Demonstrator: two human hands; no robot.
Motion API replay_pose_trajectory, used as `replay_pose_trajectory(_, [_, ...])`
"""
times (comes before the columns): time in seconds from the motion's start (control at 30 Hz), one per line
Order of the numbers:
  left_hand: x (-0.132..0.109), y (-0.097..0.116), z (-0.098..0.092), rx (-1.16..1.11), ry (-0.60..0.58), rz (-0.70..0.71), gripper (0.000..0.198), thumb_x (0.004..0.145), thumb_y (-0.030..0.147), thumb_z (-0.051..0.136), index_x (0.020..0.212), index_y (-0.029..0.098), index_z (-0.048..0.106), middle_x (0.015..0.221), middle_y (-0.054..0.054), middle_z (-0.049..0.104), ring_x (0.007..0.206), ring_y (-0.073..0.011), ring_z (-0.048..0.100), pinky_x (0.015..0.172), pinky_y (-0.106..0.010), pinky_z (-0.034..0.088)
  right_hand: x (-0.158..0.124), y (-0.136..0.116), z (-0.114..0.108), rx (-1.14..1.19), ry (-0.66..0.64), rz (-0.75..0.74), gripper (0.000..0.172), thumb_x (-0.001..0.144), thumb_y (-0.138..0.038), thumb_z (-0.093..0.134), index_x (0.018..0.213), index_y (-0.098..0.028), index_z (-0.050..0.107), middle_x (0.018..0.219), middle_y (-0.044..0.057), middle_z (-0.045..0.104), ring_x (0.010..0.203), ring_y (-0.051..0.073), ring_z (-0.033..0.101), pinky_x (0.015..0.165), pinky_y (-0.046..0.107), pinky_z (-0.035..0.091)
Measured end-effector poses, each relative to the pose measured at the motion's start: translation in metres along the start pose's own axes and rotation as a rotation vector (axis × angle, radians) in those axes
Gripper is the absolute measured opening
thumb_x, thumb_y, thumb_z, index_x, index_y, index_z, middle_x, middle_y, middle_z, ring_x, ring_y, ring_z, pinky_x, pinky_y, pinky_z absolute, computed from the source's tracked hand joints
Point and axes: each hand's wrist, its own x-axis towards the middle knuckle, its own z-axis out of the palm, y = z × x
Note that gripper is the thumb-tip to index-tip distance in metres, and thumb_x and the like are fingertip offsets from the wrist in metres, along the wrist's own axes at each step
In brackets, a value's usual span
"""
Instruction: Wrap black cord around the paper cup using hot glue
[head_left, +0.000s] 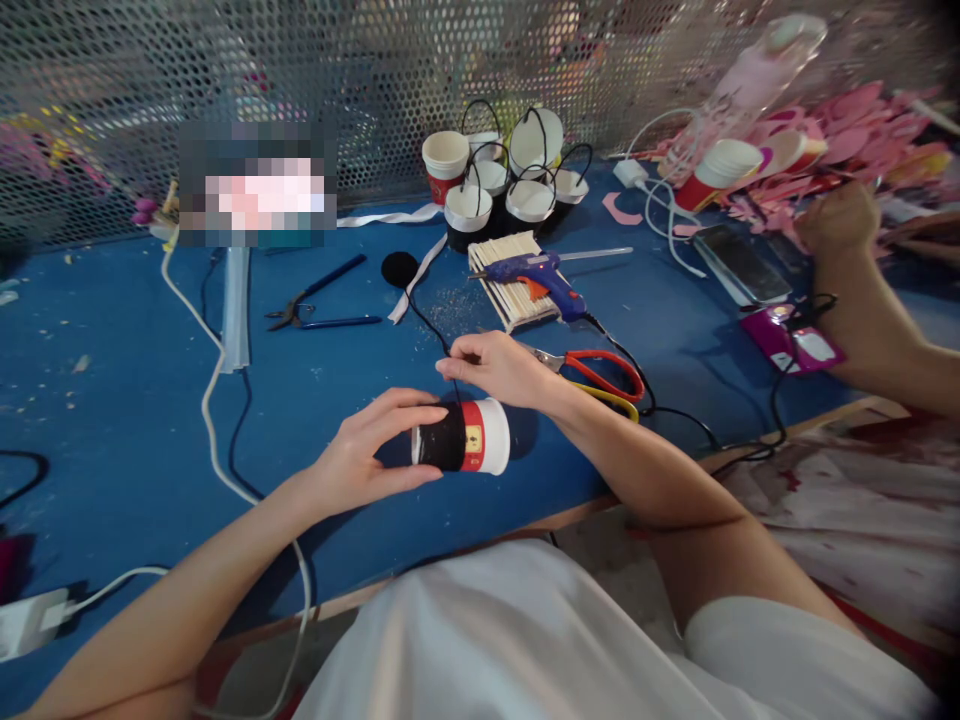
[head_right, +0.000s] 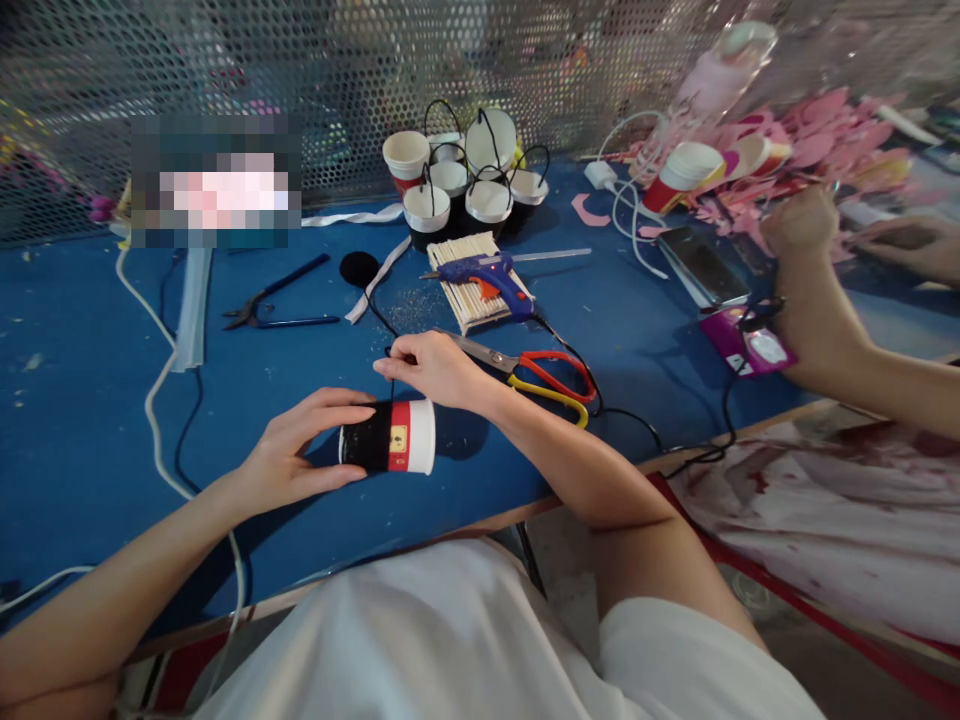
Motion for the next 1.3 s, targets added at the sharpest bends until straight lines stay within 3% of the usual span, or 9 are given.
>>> replay_pose_trajectory(0.17, [-0.002, -0.001, 0.001, 0.064, -0.014, 0.07, 0.048, 0.077, 0.028, 0.066, 0.122, 0.021, 0.048, 0.121, -0.013, 0.053, 0.111, -0.0236, 0.054, 0.091, -0.039, 0.048, 0.001, 0.001, -0.001, -0.044, -0.103, 0.026, 0.04, 0.081, -0.047, 0.052, 0.056, -0.016, 0.046, 0.052, -0.005, 0.043, 0.053, 0.007, 0.036, 0.053, 0.023, 0.029])
replay_pose_trajectory(0.4, [-0.003, -0.004, 0.004, 0.18, -0.016, 0.157, 0.047, 0.078, 0.029, 0.065, 0.12, 0.019, 0.048, 0.122, -0.015, 0.051, 0.112, -0.0228, 0.053, 0.091, -0.036, 0.049, 0.001, -0.004, -0.004, -0.081, -0.192, 0.057, 0.033, 0.08, -0.037, 0.054, 0.056, -0.016, 0.046, 0.05, -0.006, 0.037, 0.051, 0.006, 0.032, 0.053, 0.023, 0.026])
replay_pose_trajectory(1.3, [-0.005, -0.014, 0.01, 0.342, -0.035, 0.289, 0.044, 0.081, 0.021, 0.061, 0.122, 0.021, 0.046, 0.128, -0.015, 0.047, 0.115, -0.0257, 0.049, 0.092, -0.045, 0.047, 0.001, -0.008, -0.003, -0.181, -0.16, 0.037, 0.028, 0.079, -0.033, 0.057, 0.058, -0.014, 0.058, 0.051, -0.005, 0.048, 0.052, 0.006, 0.041, 0.053, 0.021, 0.028])
